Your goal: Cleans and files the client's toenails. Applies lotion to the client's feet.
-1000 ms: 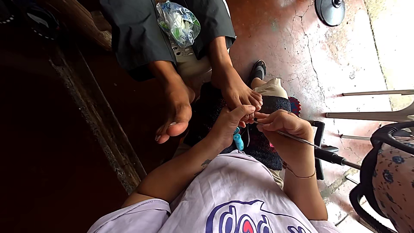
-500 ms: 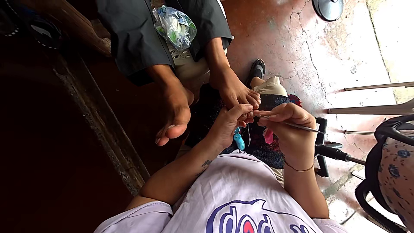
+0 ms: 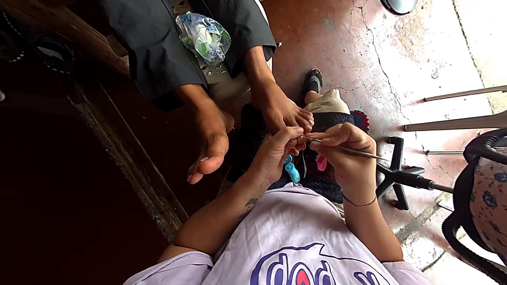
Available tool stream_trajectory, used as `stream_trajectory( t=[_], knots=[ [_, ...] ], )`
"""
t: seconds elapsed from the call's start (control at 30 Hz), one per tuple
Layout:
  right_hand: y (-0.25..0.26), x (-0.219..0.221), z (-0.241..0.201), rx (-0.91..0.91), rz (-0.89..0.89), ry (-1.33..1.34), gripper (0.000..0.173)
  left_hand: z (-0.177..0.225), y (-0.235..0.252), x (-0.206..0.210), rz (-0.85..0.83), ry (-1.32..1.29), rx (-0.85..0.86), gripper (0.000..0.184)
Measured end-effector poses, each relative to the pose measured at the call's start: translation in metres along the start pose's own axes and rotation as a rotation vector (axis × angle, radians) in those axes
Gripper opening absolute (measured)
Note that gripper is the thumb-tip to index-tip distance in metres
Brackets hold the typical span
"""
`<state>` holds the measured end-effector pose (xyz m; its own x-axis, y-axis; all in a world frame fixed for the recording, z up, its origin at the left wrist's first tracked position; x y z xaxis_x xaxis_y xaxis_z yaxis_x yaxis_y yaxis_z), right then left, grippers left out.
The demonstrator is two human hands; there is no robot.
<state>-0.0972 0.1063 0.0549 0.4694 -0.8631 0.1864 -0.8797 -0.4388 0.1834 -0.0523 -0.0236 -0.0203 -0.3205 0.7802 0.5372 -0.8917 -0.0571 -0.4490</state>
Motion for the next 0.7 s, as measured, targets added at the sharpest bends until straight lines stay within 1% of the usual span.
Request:
stream_trajectory(
  t=[0.07,0.13,0.2,0.3,0.37,0.47,0.7],
  knots=[
    [0.0,0.002,-0.003,0.013,-0.064,-0.028,0.021,0.0,0.0,-0.001,0.013,0.004,-0.005,0.018],
    [0.0,0.001,-0.002,0.018,-0.038,-0.001,0.021,-0.001,-0.001,-0.002,0.017,0.0,-0.018,0.018],
    [-0.002,0.001,-0.001,-0.013,0.002,-0.012,0.022,-0.002,-0.001,-0.002,0.012,-0.001,-0.022,0.017],
    [-0.002,0.001,-0.003,0.001,-0.045,-0.012,0.022,-0.001,-0.001,-0.002,0.016,-0.009,-0.019,0.019],
    [-0.003,0.0,0.0,-0.001,-0.001,0.029,0.022,-0.002,-0.001,-0.002,0.006,-0.009,-0.027,0.018],
    [-0.003,0.0,0.007,-0.024,0.059,0.024,0.021,-0.003,0.0,-0.003,0.016,0.0,-0.032,0.017],
    [-0.005,0.002,0.007,-0.044,0.073,0.024,0.021,-0.003,-0.001,-0.002,0.01,-0.009,-0.022,0.017]
  ],
)
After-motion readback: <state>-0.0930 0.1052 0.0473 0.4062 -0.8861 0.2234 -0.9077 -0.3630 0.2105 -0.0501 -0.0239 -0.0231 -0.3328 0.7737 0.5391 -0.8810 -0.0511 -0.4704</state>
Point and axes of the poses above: each hand's wrist, its own y-axis towards the middle knuckle, its own x-axis out of the palm, z = x × y, the point moved 7 cm from there along y, towards the middle knuckle, and after that the axes turned 9 degrees about y, right-handed, at the moved point
